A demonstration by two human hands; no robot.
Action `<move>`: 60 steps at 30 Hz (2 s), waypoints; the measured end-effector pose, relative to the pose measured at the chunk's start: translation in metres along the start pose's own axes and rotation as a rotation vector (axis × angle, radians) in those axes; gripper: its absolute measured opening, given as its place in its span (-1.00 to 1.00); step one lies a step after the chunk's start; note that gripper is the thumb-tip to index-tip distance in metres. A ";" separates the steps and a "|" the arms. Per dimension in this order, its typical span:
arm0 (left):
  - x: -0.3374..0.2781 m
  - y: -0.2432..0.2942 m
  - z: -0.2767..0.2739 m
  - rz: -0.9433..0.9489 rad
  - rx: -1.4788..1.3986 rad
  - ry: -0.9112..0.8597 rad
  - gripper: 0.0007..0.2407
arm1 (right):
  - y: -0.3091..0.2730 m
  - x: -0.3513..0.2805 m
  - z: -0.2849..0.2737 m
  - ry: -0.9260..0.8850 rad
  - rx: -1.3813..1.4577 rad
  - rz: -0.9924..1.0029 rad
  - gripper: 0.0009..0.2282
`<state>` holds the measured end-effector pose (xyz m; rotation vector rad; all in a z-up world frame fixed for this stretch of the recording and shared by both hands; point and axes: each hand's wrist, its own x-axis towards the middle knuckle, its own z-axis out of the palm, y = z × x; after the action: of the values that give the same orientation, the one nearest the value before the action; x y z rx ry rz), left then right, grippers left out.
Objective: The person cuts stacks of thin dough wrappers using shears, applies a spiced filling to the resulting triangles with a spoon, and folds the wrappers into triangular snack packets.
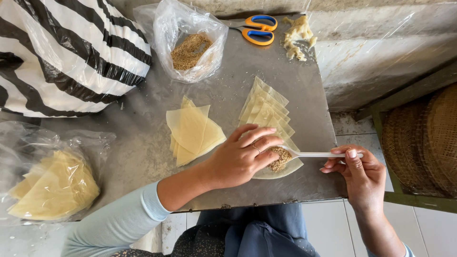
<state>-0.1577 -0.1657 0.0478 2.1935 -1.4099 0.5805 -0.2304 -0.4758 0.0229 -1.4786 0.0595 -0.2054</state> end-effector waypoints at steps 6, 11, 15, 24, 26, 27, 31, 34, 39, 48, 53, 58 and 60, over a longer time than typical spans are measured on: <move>0.001 0.001 -0.004 -0.010 -0.009 -0.022 -0.89 | -0.001 -0.001 0.002 0.003 0.000 -0.008 -0.74; 0.004 0.004 -0.011 0.017 -0.028 0.001 -0.92 | -0.001 -0.001 0.002 0.013 -0.008 -0.010 -0.74; 0.001 0.004 -0.019 0.051 -0.039 -0.092 -0.92 | -0.001 -0.002 0.002 0.011 0.027 -0.012 -0.73; -0.015 0.005 -0.032 0.197 0.169 -0.202 -0.89 | 0.004 -0.003 0.000 0.017 0.081 -0.076 -0.74; -0.017 0.006 -0.030 0.263 0.291 -0.164 -0.93 | 0.004 -0.004 0.001 0.031 0.056 -0.084 -0.75; -0.018 0.006 -0.029 0.261 0.281 -0.164 -0.93 | 0.004 -0.004 0.003 0.037 0.044 -0.088 -0.75; -0.021 0.006 -0.025 0.250 0.270 -0.171 -0.93 | 0.003 -0.005 0.004 0.045 0.041 -0.100 -0.76; -0.022 0.007 -0.024 0.259 0.337 -0.199 -0.91 | 0.002 -0.006 0.006 0.052 0.033 -0.105 -0.76; -0.020 0.009 -0.020 0.211 0.269 -0.226 -0.81 | 0.003 -0.003 0.004 0.061 0.015 -0.080 -0.75; -0.026 0.009 -0.033 0.120 -0.100 -0.319 -0.80 | 0.009 -0.001 -0.002 0.073 0.048 -0.048 -0.74; -0.026 0.005 -0.058 0.010 -0.247 -0.511 -0.89 | 0.010 0.000 0.000 0.070 0.047 -0.059 -0.77; -0.032 0.000 -0.087 -0.158 -0.434 -0.752 -0.91 | 0.006 0.000 0.002 0.053 0.013 -0.046 -0.79; -0.032 -0.001 -0.092 -0.196 -0.479 -0.786 -0.91 | 0.005 0.000 0.004 0.044 -0.010 -0.050 -0.80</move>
<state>-0.1779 -0.0877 0.1026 2.1778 -1.4371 -0.7047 -0.2291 -0.4717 0.0181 -1.4870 0.0587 -0.2785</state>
